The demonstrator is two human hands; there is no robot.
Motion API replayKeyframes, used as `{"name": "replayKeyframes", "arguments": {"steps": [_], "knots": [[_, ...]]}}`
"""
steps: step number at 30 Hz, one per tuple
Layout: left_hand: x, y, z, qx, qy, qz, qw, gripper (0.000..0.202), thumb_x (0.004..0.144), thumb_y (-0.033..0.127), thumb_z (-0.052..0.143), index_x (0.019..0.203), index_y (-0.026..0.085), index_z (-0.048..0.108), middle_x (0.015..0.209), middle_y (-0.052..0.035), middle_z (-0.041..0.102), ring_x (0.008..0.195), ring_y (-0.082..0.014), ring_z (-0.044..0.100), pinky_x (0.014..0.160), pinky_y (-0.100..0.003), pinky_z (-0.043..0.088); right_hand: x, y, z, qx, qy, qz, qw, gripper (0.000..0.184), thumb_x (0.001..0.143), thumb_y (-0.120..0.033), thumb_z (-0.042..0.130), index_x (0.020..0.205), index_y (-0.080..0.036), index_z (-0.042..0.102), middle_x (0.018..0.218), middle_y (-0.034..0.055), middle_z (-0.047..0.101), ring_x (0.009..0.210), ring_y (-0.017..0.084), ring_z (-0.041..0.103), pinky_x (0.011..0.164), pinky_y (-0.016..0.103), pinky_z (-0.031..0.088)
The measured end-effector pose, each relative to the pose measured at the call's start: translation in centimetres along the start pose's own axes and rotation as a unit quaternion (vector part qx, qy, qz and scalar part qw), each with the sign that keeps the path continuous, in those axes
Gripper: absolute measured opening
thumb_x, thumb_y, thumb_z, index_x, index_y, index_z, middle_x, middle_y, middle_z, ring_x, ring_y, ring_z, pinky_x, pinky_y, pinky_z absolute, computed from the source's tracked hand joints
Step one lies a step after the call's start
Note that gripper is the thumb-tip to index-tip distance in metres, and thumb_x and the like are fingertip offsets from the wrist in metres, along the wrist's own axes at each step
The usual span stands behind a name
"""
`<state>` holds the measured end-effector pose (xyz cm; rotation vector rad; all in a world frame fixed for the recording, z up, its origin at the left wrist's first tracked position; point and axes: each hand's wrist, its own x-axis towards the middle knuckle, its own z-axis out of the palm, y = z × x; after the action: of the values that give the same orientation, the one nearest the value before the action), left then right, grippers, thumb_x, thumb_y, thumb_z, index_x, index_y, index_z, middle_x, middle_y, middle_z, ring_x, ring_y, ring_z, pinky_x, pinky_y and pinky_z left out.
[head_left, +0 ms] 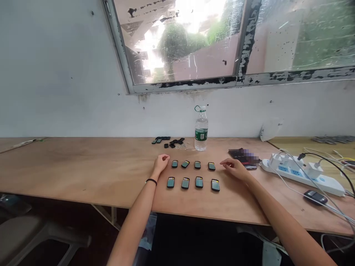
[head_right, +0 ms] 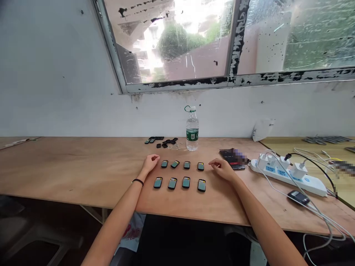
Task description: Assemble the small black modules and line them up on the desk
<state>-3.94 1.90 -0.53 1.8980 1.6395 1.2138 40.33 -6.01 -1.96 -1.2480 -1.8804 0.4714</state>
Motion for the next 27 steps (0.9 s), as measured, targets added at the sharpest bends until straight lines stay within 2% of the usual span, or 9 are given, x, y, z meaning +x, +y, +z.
{"name": "replayKeyframes", "arguments": {"steps": [8,14,17,21,24,27], "knots": [[0.2,0.1,0.0,0.002,-0.006,0.011,1.0,0.018,0.086,0.027,0.063,0.088,0.018,0.078,0.096,-0.0098,0.08,0.09,-0.0229,0.071,0.085,-0.034,0.054,0.1,0.6,0.2,-0.001,-0.009,0.005,1.0,0.037,0.089,-0.042,0.056,0.099,-0.016,0.08,0.103,0.0125,0.076,0.085,0.024,0.067,0.074,0.035,0.05],[-0.1,0.6,-0.1,0.001,-0.019,0.022,1.0,0.018,0.087,0.03,0.063,0.087,0.019,0.077,0.096,-0.0076,0.079,0.091,-0.0221,0.07,0.084,-0.033,0.052,0.1,0.5,0.2,-0.009,-0.014,0.007,1.0,0.037,0.089,-0.04,0.055,0.099,-0.015,0.08,0.102,0.012,0.076,0.082,0.023,0.066,0.074,0.034,0.049],[-0.4,1.0,0.2,0.004,-0.046,0.028,0.999,0.022,0.087,0.039,0.066,0.085,0.019,0.074,0.087,-0.0051,0.076,0.082,-0.0193,0.067,0.075,-0.029,0.05,0.1,0.3,0.2,-0.012,-0.021,0.012,1.0,0.037,0.089,-0.039,0.054,0.099,-0.015,0.08,0.102,0.0119,0.076,0.083,0.023,0.067,0.074,0.034,0.05],[-1.1,1.9,0.8,0.043,-0.083,0.027,0.995,0.036,0.078,0.054,0.078,0.082,0.019,0.067,0.074,0.0004,0.067,0.067,-0.0149,0.057,0.06,-0.026,0.04,0.0,0.0,0.2,-0.014,-0.018,0.017,1.0,0.036,0.089,-0.039,0.055,0.098,-0.015,0.079,0.1,0.0121,0.076,0.082,0.023,0.067,0.074,0.034,0.051],[-1.5,2.4,1.0,0.074,-0.098,0.035,0.992,0.035,0.074,0.049,0.083,0.08,0.019,0.066,0.076,0.0,0.067,0.068,-0.0147,0.057,0.06,-0.026,0.038,-0.1,-0.5,0.3,-0.012,-0.009,0.01,1.0,0.035,0.089,-0.04,0.056,0.097,-0.016,0.079,0.099,0.0119,0.076,0.078,0.023,0.066,0.072,0.034,0.051],[-1.5,2.4,0.9,0.075,-0.107,0.042,0.991,0.022,0.077,0.037,0.083,0.082,0.019,0.072,0.083,-0.0032,0.071,0.074,-0.0164,0.062,0.065,-0.027,0.043,0.4,-2.2,0.4,-0.006,0.007,-0.014,1.0,0.034,0.092,-0.043,0.056,0.097,-0.017,0.079,0.098,0.0115,0.076,0.078,0.023,0.067,0.07,0.033,0.051]]}}
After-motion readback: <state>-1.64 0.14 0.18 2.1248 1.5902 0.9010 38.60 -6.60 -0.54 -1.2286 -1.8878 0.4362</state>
